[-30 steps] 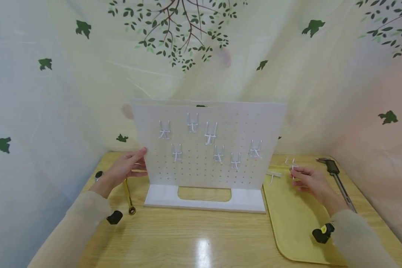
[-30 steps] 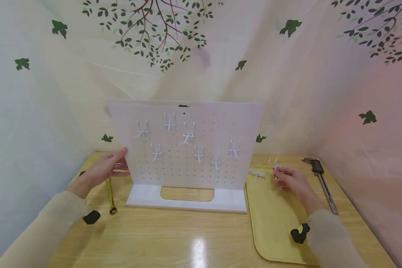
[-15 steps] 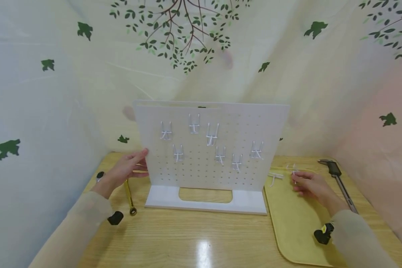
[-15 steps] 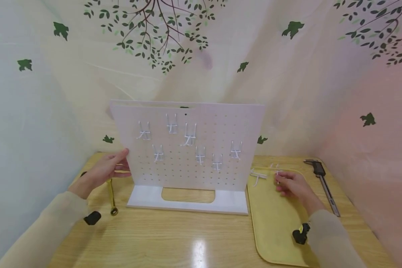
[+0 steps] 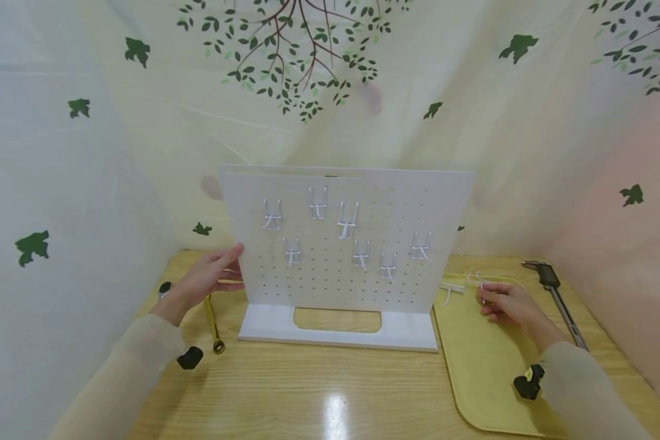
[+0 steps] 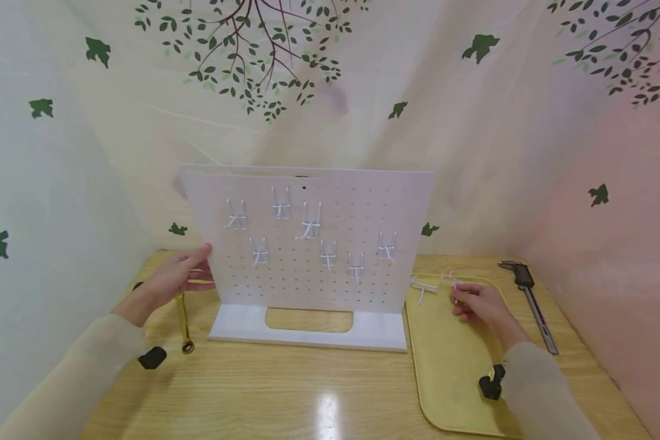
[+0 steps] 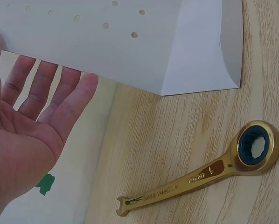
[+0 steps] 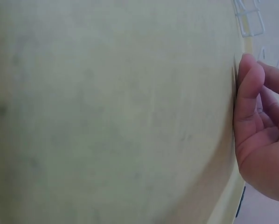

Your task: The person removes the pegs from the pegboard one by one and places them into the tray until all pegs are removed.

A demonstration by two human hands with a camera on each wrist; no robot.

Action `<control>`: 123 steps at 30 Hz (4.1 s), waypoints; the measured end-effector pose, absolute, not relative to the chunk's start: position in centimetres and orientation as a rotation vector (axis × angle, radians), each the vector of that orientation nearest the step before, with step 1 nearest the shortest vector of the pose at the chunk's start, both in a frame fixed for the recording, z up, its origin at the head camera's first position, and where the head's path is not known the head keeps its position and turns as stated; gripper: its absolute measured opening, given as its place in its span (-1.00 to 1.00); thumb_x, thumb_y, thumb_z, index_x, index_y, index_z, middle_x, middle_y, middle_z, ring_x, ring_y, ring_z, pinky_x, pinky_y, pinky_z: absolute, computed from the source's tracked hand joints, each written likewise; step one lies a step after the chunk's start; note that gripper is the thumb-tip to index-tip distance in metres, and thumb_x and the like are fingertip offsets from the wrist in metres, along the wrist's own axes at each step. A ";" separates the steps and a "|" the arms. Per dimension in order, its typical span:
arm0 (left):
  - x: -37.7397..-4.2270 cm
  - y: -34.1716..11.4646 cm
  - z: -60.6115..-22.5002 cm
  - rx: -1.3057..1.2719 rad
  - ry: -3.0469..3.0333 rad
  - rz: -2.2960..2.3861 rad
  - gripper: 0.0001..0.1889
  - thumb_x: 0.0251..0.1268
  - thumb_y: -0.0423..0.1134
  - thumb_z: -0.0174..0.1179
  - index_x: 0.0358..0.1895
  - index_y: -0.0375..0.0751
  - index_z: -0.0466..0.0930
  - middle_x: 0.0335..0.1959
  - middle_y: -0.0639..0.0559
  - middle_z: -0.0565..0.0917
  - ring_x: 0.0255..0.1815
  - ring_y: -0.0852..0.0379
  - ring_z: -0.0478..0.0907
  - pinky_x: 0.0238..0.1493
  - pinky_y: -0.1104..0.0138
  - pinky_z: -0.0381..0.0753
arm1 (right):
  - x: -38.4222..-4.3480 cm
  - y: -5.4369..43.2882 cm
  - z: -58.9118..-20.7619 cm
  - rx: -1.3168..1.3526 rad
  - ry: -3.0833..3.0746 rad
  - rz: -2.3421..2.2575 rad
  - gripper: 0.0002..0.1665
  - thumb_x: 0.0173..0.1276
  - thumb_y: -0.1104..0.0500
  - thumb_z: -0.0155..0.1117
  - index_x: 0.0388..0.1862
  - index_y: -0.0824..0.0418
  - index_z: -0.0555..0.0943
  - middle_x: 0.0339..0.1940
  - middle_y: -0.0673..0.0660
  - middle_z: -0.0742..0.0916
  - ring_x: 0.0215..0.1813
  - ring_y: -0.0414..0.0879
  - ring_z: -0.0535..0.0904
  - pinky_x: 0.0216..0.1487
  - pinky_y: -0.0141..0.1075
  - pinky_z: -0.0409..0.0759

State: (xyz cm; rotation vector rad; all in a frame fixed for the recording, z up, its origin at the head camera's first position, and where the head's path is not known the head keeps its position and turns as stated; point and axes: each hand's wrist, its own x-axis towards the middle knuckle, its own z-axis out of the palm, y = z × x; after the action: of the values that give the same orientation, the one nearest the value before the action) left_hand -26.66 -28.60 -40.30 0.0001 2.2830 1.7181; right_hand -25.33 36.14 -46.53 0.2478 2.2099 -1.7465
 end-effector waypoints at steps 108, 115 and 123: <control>-25.4 -28.5 -40.0 0.023 2.312 1.682 -0.21 0.46 0.37 -0.03 0.27 -0.37 0.50 0.10 -0.27 0.60 0.09 -0.12 0.65 0.07 0.15 0.70 | -18.4 19.8 -29.4 -0.672 1.844 -1.931 -0.47 0.67 0.20 -0.03 0.52 0.34 0.28 0.45 0.30 0.47 0.35 0.17 0.53 0.18 0.06 0.62; -25.4 -28.4 -40.2 0.002 2.321 1.695 -0.20 0.42 0.39 0.00 0.24 -0.34 0.52 0.11 -0.27 0.60 0.08 -0.11 0.65 0.05 0.15 0.71 | -19.5 17.8 -29.0 -0.618 1.697 -1.956 -0.39 0.67 0.17 -0.01 0.55 0.42 0.17 0.48 0.30 0.45 0.34 0.15 0.54 0.21 0.07 0.60; -25.6 -28.2 -40.4 0.013 2.300 1.712 -0.21 0.44 0.38 -0.01 0.24 -0.36 0.52 0.08 -0.26 0.61 0.05 -0.09 0.66 0.05 0.14 0.71 | -20.6 15.8 -28.8 -0.542 1.591 -1.950 -0.33 0.67 0.15 0.00 0.57 0.43 0.09 0.53 0.41 0.34 0.34 0.15 0.55 0.24 0.04 0.59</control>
State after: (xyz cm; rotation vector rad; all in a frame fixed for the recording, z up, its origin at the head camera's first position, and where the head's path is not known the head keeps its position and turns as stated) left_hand -25.63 -28.24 -40.44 0.0125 2.2995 1.7120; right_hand -20.60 15.77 -28.79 -0.5424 1.5913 -1.9505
